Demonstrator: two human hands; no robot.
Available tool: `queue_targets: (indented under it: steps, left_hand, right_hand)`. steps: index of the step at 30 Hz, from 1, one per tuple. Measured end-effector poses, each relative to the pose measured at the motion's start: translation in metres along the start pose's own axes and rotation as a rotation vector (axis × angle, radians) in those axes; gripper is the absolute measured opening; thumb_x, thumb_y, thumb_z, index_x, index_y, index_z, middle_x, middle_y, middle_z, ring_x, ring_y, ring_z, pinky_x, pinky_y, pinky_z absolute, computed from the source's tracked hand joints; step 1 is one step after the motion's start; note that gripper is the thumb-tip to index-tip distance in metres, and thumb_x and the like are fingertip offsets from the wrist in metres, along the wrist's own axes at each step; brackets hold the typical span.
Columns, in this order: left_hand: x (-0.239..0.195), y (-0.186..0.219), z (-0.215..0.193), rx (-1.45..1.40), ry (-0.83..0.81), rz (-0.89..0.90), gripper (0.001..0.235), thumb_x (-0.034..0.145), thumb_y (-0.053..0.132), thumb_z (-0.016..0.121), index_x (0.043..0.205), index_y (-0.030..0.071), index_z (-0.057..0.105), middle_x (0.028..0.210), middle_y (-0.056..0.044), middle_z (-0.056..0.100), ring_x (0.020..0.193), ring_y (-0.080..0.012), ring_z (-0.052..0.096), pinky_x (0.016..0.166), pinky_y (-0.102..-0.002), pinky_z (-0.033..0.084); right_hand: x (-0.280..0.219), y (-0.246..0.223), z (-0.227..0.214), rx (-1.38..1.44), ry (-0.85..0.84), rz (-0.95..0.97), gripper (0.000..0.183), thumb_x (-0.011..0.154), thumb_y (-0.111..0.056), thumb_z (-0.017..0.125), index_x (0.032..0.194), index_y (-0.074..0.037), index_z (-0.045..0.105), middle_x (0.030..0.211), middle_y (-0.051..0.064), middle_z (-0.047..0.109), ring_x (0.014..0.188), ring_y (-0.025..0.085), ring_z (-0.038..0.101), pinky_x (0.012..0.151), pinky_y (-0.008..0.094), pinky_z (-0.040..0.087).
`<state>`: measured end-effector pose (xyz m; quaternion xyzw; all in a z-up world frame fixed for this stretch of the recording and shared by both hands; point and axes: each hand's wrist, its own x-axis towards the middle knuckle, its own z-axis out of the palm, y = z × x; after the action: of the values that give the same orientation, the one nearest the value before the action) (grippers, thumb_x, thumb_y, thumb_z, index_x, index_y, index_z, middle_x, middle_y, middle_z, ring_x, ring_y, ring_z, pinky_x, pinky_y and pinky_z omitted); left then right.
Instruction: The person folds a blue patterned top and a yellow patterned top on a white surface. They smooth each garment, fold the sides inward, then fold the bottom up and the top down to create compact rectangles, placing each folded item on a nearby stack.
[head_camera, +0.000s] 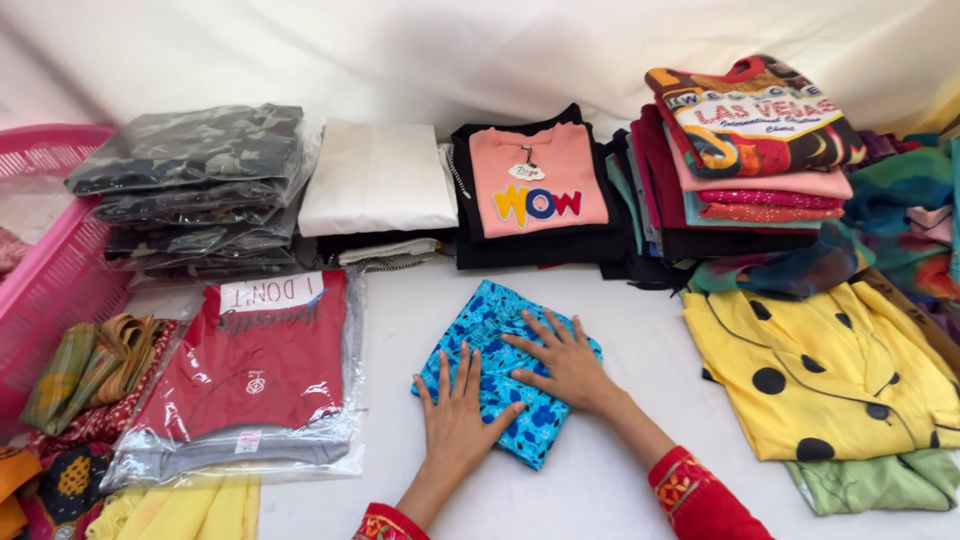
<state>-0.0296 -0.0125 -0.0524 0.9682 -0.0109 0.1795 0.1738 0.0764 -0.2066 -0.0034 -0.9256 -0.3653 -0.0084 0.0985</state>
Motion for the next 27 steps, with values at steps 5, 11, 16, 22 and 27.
queue_targets:
  steps: [5, 11, 16, 22, 27]
  left_hand:
    - [-0.001, 0.001, -0.016, 0.019, -0.133, -0.064, 0.112, 0.081, 0.083, 0.055, 0.158, 0.007, 0.024, 0.171, -0.008, 0.012, 0.154, -0.0386, 0.001, 0.108, -0.077, -0.009]
    - [-0.026, 0.048, -0.008, 0.075, 0.23, 0.181, 0.088, 0.092, 0.072, 0.056, 0.153, 0.01, 0.044, 0.167, -0.006, 0.029, 0.15, -0.0373, 0.023, 0.117, -0.071, 0.002]
    - [-0.035, 0.111, 0.027, 0.079, 0.013, 0.307, 0.078, 0.082, 0.037, 0.066, 0.148, -0.001, 0.049, 0.152, -0.028, 0.045, 0.14, -0.0492, 0.036, 0.112, -0.059, 0.019]
    - [-0.039, 0.075, 0.065, 0.245, 0.04, 0.465, 0.053, 0.096, 0.01, 0.054, 0.149, 0.004, 0.048, 0.151, -0.027, 0.052, 0.133, -0.0457, 0.053, 0.11, -0.055, 0.043]
    - [-0.049, 0.076, 0.038, 0.129, -0.051, 0.481, 0.059, 0.097, 0.006, 0.053, 0.156, 0.006, 0.046, 0.148, -0.026, 0.054, 0.127, -0.047, 0.059, 0.101, -0.053, 0.051]
  right_hand:
    - [-0.009, 0.032, 0.009, 0.059, 0.035, -0.002, 0.073, 0.088, -0.067, 0.057, 0.152, -0.037, 0.041, 0.165, 0.009, 0.023, 0.153, 0.035, 0.017, 0.119, 0.06, 0.009]
    - [-0.008, 0.05, 0.023, 0.488, 0.223, 0.038, 0.056, 0.101, -0.053, 0.047, 0.148, -0.024, 0.054, 0.16, 0.011, 0.044, 0.146, 0.034, 0.04, 0.121, 0.044, 0.03]
    - [-0.001, 0.049, 0.034, 0.367, 0.439, 0.099, 0.056, 0.095, -0.049, 0.06, 0.139, -0.016, 0.061, 0.146, 0.016, 0.055, 0.129, 0.036, 0.055, 0.108, 0.046, 0.04]
    - [0.007, 0.04, 0.038, 0.524, 0.503, 0.28, 0.075, 0.096, -0.054, 0.058, 0.15, -0.004, 0.044, 0.126, 0.024, 0.065, 0.115, 0.039, 0.066, 0.098, 0.045, 0.051]
    - [0.022, 0.066, 0.046, 0.643, 0.269, 0.483, 0.101, 0.082, -0.068, 0.065, 0.154, -0.002, 0.036, 0.127, 0.031, 0.063, 0.115, 0.042, 0.067, 0.098, 0.046, 0.054]
